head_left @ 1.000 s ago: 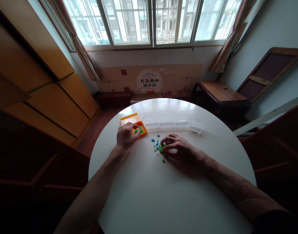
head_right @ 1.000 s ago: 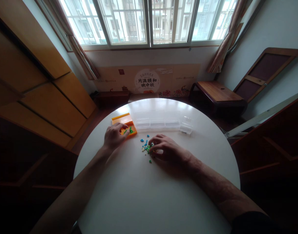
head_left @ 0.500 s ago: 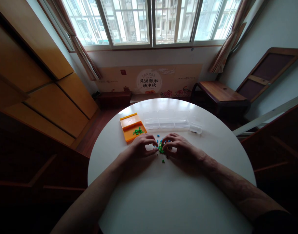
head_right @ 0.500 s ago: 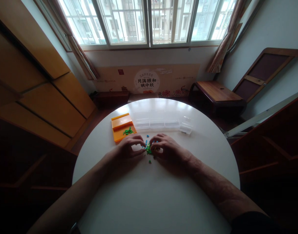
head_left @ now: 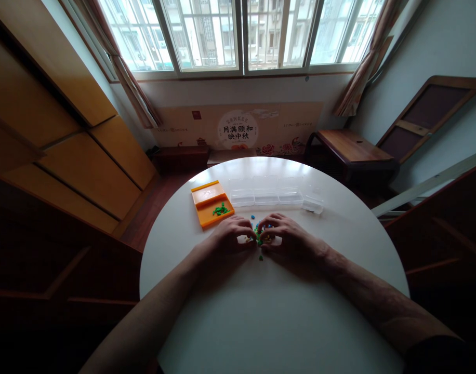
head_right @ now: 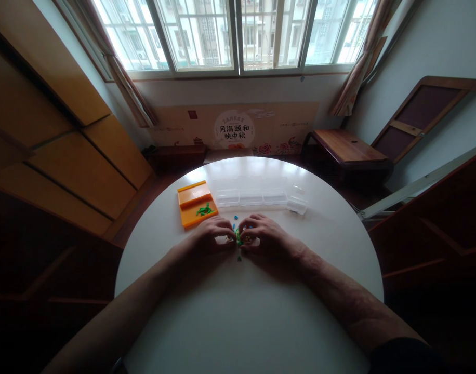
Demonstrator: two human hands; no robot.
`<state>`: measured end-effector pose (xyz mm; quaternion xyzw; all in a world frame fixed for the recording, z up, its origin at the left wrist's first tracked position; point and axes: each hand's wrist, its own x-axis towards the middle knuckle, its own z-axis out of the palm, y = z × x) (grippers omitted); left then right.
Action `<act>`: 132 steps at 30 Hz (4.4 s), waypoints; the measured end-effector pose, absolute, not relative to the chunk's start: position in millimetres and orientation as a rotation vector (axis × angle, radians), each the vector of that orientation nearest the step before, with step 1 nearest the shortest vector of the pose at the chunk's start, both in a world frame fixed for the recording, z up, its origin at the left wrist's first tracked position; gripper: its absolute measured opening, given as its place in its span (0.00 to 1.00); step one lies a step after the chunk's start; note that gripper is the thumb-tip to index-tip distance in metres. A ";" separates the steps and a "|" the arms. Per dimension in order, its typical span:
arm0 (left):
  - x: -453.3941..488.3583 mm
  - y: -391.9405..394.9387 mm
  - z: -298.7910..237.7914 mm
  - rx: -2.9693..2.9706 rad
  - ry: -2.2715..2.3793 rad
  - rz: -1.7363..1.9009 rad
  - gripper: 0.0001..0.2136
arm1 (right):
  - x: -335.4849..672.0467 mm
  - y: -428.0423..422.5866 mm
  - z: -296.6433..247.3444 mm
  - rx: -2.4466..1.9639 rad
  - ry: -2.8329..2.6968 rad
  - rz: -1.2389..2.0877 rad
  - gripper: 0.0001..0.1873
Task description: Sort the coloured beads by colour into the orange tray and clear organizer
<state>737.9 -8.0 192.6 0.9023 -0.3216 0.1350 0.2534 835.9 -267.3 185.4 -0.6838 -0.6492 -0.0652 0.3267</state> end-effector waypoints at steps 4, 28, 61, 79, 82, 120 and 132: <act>739.8 -5.7 190.4 2.460 -0.896 0.389 0.03 | 836.5 -267.1 183.8 -1.797 -1.698 -0.171 0.06; 736.2 -7.7 192.8 2.494 -0.857 0.371 0.05 | 837.5 -265.7 181.1 -1.798 -1.672 -0.174 0.03; 743.8 -1.8 188.9 2.603 -0.677 0.823 0.07 | 838.9 -265.0 184.7 -1.748 -1.577 -0.149 0.02; 747.1 56.3 196.2 2.794 0.221 0.859 0.06 | 832.1 -267.8 195.2 -1.764 -1.602 -0.077 0.07; 747.8 56.4 193.5 2.757 0.145 0.925 0.06 | 832.3 -266.8 194.4 -1.763 -1.601 -0.091 0.07; 738.7 -13.9 190.2 2.509 -0.786 0.684 0.11 | 844.3 -262.6 178.6 -1.638 -1.481 -0.148 0.02; 741.6 -20.8 185.1 2.571 -0.829 0.826 0.08 | 845.5 -263.2 179.7 -1.580 -1.432 -0.068 0.05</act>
